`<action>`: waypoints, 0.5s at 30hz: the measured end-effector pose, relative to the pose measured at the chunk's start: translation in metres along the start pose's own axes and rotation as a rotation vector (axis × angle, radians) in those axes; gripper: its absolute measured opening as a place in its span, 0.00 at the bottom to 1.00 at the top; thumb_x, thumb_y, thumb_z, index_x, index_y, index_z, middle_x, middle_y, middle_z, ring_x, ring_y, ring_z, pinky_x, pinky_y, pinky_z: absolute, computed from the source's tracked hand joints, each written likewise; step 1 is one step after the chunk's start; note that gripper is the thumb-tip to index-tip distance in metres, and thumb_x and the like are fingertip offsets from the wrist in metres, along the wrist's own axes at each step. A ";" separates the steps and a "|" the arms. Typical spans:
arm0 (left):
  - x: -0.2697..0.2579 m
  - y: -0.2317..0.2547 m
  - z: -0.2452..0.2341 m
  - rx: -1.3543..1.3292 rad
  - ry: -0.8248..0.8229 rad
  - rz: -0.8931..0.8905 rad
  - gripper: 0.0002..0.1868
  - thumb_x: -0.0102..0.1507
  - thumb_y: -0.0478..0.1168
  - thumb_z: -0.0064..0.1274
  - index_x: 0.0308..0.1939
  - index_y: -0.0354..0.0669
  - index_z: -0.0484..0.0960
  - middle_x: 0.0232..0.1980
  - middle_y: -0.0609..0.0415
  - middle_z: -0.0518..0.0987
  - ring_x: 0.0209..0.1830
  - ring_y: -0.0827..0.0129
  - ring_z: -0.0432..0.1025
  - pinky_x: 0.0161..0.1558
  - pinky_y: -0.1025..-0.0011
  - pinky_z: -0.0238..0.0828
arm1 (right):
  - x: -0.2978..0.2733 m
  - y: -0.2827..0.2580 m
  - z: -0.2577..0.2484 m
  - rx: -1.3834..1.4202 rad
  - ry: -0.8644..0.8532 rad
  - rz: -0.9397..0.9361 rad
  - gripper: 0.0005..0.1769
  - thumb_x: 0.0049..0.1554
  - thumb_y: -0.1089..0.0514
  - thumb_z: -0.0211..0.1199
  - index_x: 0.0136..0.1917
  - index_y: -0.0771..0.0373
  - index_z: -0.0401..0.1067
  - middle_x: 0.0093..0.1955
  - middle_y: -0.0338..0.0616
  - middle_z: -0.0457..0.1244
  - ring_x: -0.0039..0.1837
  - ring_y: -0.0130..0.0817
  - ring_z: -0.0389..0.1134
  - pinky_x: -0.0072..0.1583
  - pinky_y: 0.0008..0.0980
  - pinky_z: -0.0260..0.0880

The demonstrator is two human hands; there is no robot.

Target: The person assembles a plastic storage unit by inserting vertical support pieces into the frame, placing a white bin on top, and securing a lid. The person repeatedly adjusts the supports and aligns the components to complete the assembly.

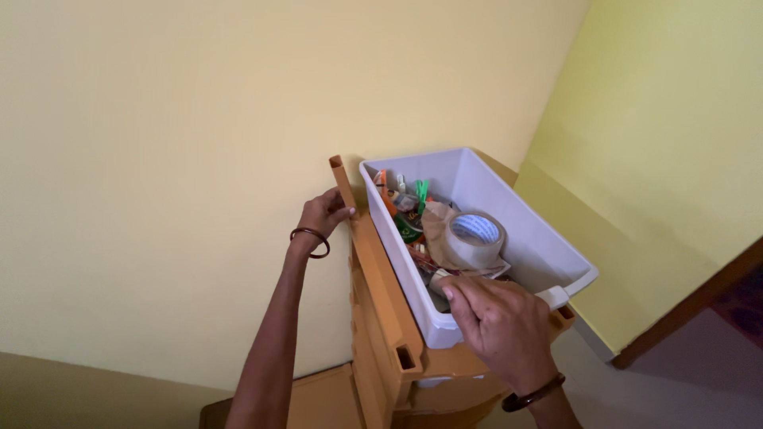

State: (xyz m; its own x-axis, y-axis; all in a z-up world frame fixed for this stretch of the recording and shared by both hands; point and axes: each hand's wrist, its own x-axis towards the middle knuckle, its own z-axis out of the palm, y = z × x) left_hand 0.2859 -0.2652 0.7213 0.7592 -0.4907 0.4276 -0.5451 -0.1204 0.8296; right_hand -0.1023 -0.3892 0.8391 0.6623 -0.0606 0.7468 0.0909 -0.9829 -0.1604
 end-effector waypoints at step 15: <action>0.006 0.006 0.006 0.156 0.048 -0.007 0.25 0.55 0.42 0.67 0.55 0.35 0.83 0.46 0.46 0.86 0.46 0.63 0.81 0.51 0.66 0.80 | -0.003 0.003 0.003 0.011 0.043 -0.040 0.11 0.60 0.53 0.61 0.45 0.58 0.82 0.42 0.39 0.74 0.39 0.34 0.75 0.39 0.34 0.72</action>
State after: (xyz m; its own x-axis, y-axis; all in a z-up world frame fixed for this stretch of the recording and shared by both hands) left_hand 0.2850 -0.2741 0.7264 0.7775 -0.4477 0.4416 -0.5851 -0.2579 0.7688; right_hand -0.1012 -0.3917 0.8345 0.6251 -0.0292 0.7800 0.1251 -0.9826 -0.1371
